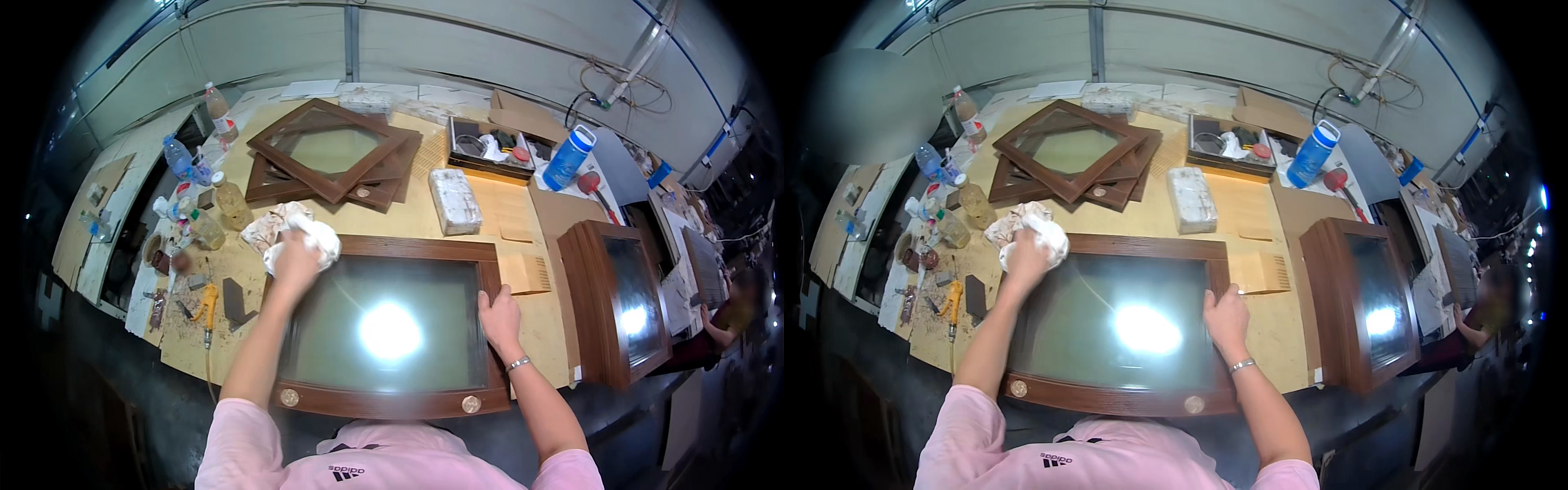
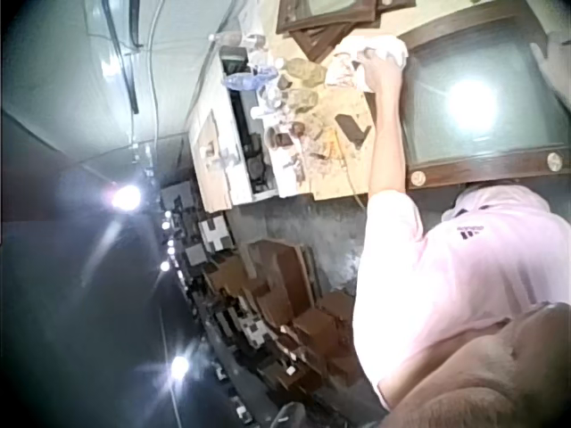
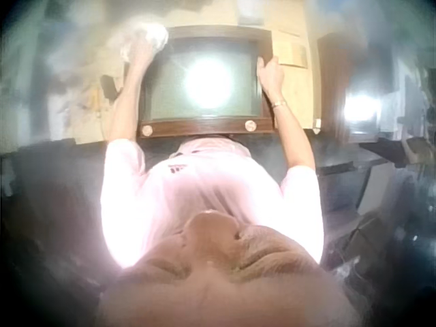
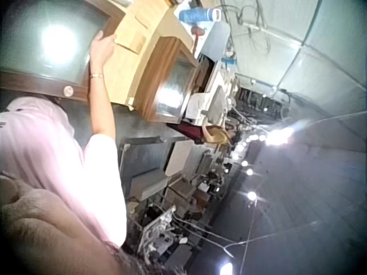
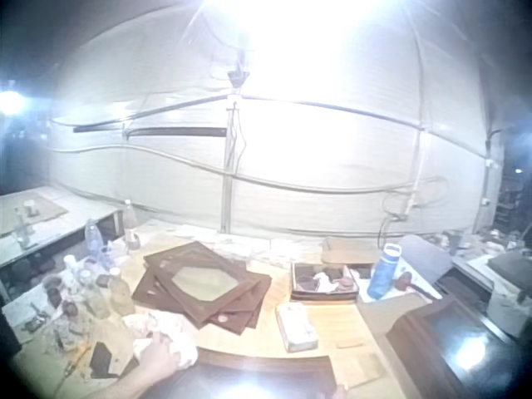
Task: The person is wiping and polishing wooden cabinet door frames with a cloth and a sanding block, applying a liquid from a bottle onto the wood and glass surfaces, and rubbing them repeatedly.
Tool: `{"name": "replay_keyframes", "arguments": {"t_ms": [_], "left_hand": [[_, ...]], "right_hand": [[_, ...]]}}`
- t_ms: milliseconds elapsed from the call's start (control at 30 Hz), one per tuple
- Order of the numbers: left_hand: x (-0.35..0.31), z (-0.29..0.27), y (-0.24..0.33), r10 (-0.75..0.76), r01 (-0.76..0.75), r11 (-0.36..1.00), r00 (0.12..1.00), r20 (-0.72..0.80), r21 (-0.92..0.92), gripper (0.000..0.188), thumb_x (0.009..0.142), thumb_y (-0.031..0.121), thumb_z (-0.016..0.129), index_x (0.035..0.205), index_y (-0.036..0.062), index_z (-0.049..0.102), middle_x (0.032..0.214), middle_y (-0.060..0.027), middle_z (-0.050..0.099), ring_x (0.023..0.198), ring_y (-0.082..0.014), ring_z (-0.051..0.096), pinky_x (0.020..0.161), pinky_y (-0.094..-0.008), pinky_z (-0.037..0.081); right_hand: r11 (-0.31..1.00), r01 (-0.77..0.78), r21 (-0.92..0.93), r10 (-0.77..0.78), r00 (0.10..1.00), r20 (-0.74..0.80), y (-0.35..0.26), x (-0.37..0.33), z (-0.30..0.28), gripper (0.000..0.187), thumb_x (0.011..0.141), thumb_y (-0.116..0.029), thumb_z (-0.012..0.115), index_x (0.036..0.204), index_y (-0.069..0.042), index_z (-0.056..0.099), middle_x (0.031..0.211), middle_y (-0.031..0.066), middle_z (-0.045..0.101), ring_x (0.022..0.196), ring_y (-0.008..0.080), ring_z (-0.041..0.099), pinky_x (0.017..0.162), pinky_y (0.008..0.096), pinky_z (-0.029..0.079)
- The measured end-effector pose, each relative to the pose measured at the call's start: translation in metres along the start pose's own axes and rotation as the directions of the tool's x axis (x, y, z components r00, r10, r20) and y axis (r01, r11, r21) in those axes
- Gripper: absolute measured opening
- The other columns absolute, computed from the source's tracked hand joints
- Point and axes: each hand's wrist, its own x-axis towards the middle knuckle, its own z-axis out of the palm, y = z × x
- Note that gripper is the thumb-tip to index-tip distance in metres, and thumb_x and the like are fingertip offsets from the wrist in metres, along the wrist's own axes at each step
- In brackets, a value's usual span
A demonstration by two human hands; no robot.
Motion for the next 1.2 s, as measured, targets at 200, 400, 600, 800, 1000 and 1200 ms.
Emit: {"name": "replay_keyframes", "arguments": {"t_ms": [200, 400, 600, 800, 1000, 1200], "left_hand": [[-0.155, 0.056, 0.180, 0.655, -0.267, 0.725, 0.554, 0.514, -0.635, 0.030, 0.087, 0.014, 0.054, 0.112, 0.0212, 0.068, 0.110, -0.0166, 0.062, 0.097, -0.0362, 0.063, 0.083, -0.0465, 0.051], [-0.057, 0.010, 0.139, 0.717, -0.659, 0.693, 0.672, 0.185, -0.294, 0.032, 0.075, 0.007, 0.064, 0.105, 0.0179, 0.069, 0.100, -0.0096, 0.066, 0.085, -0.0296, 0.065, 0.071, -0.0444, 0.054], [-0.068, 0.021, 0.054, 0.614, -0.641, 0.766, 0.750, 0.248, 0.041, 0.010, 0.083, 0.007, 0.060, 0.091, 0.0031, 0.064, 0.098, -0.0180, 0.059, 0.079, -0.0350, 0.065, 0.069, -0.0444, 0.054], [-0.025, -0.012, -0.013, 0.193, -0.195, 0.950, 0.981, 0.034, 0.243, 0.018, 0.085, 0.010, 0.054, 0.096, -0.0011, 0.064, 0.095, -0.0205, 0.063, 0.071, -0.0392, 0.063, 0.068, -0.0490, 0.052], [-0.161, 0.063, 0.181, 0.434, -0.281, 0.895, 0.733, 0.524, -0.348, 0.014, 0.081, 0.011, 0.059, 0.090, 0.0018, 0.063, 0.102, -0.0240, 0.061, 0.085, -0.0418, 0.063, 0.075, -0.0497, 0.052], [-0.167, -0.020, 0.169, 0.687, -0.120, 0.690, 0.419, 0.593, -0.714, 0.018, 0.081, 0.010, 0.060, 0.092, 0.0128, 0.074, 0.107, -0.0106, 0.062, 0.107, -0.0262, 0.059, 0.098, -0.0384, 0.045]], "right_hand": [[1.000, -0.008, -0.009, 0.007, 1.000, -0.022, 0.011, 0.002, -0.001, 0.044, 0.091, -0.033, 0.060, 0.100, 0.009, 0.051, 0.083, 0.0322, 0.064, 0.079, 0.0477, 0.064, 0.071, 0.0528, 0.052], [0.999, -0.032, -0.012, 0.031, 0.999, -0.020, 0.011, 0.001, -0.003, 0.044, 0.091, -0.032, 0.061, 0.099, 0.010, 0.051, 0.085, 0.0325, 0.064, 0.082, 0.0474, 0.064, 0.075, 0.0524, 0.052], [0.999, -0.042, 0.023, 0.042, 0.999, -0.016, 0.010, 0.003, -0.005, 0.042, 0.091, -0.031, 0.061, 0.099, 0.010, 0.052, 0.085, 0.0321, 0.065, 0.083, 0.0469, 0.065, 0.075, 0.0517, 0.052], [1.000, -0.008, 0.025, 0.008, 1.000, 0.007, -0.001, -0.001, -0.005, 0.044, 0.091, -0.032, 0.060, 0.100, 0.010, 0.052, 0.084, 0.0315, 0.065, 0.082, 0.0474, 0.065, 0.075, 0.0519, 0.052], [1.000, -0.016, 0.025, 0.017, 1.000, -0.026, 0.016, 0.002, -0.002, 0.045, 0.092, -0.034, 0.058, 0.100, 0.010, 0.053, 0.083, 0.0321, 0.066, 0.083, 0.0482, 0.065, 0.076, 0.0525, 0.052], [0.999, -0.005, 0.053, 0.006, 1.000, -0.019, 0.014, 0.003, -0.002, 0.047, 0.091, -0.034, 0.058, 0.101, 0.011, 0.053, 0.086, 0.0333, 0.065, 0.085, 0.0484, 0.065, 0.078, 0.0535, 0.051]]}}
